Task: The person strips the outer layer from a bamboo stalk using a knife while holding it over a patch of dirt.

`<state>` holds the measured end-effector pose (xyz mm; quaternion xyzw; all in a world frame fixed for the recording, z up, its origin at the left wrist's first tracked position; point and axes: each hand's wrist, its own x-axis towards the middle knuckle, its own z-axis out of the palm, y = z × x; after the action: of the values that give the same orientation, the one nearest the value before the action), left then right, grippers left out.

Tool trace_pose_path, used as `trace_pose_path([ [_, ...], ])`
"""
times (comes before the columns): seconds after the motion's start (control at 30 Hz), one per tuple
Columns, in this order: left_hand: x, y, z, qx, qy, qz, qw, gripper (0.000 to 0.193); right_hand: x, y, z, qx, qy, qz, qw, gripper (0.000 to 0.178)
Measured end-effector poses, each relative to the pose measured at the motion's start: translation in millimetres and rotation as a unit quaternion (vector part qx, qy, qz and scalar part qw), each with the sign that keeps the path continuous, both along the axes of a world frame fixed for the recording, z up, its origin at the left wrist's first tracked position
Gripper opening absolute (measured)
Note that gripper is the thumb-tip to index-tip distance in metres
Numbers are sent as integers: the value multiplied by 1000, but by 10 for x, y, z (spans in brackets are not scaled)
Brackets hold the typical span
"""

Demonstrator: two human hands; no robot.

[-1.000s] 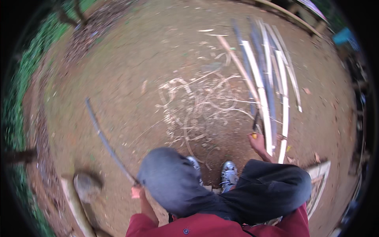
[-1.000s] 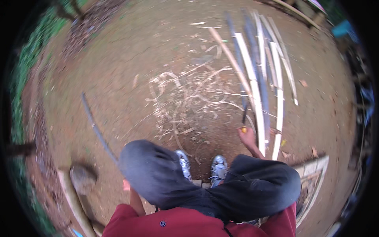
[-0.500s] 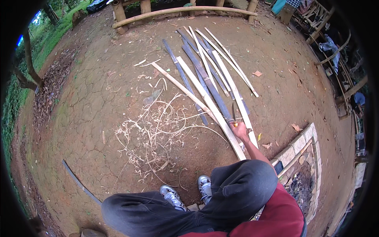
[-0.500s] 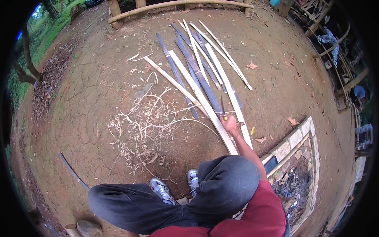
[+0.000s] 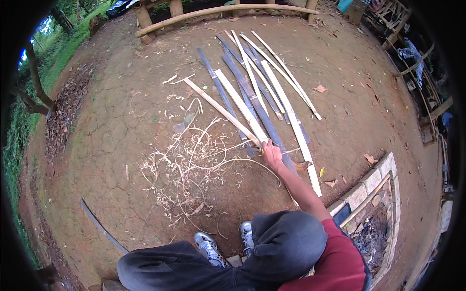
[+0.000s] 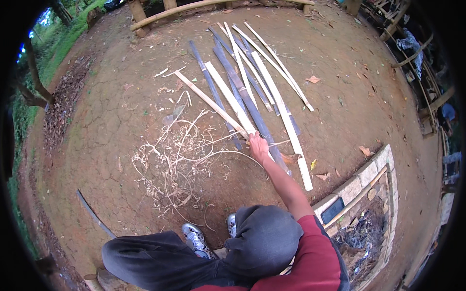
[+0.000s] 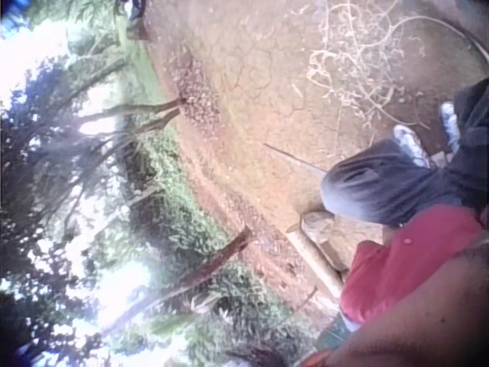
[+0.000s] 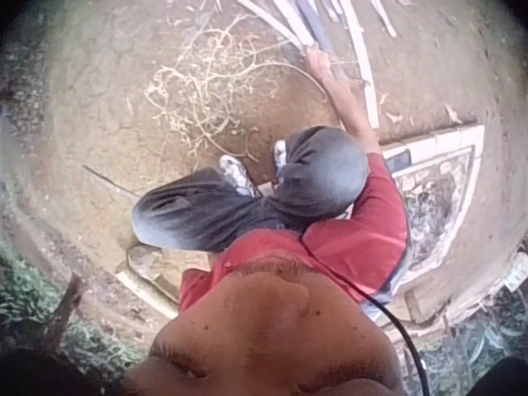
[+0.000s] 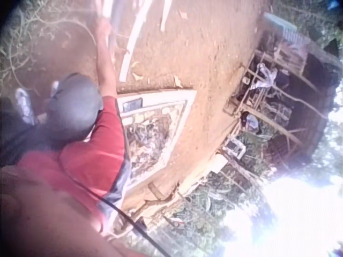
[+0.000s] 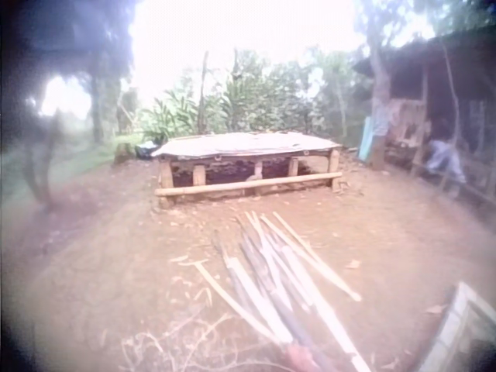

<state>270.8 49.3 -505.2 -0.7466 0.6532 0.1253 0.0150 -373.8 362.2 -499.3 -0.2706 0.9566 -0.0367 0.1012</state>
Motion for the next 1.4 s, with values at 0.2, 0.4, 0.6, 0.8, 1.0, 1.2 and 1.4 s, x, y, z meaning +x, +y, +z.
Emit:
trace_pose_path([
  [0.2, -5, -33, 48, 7, -2, -1, 1000, 23, -91, -31, 18, 15, -17, 23, 999, 54],
  [0.4, -57, -57, 59, 15, 5, -1, 1000, 21, -49, -89, 6, 9, 29, -102, 994, 61],
  [0.6, -9, -59, 119, 19, 4, 5, 1000, 20, -104, -457, 160, -107, -8, -3, 994, 45],
  [0.8, 2, -63, 163, 23, 8, 6, 1000, 18, -467, -730, 42, -62, 2, 20, 998, 31],
  [1.0, -35, -61, 162, 27, 14, 3, 1000, 17, -760, -848, -219, -111, -28, -11, 993, 21],
  [1.2, -61, -97, 172, 25, 23, 5, 999, 16, -747, -1047, -210, -60, -17, -24, 998, 23],
  [1.4, -32, -116, 214, 24, 35, 4, 999, 16, -719, -1177, 103, 47, 7, 109, 993, 24],
])
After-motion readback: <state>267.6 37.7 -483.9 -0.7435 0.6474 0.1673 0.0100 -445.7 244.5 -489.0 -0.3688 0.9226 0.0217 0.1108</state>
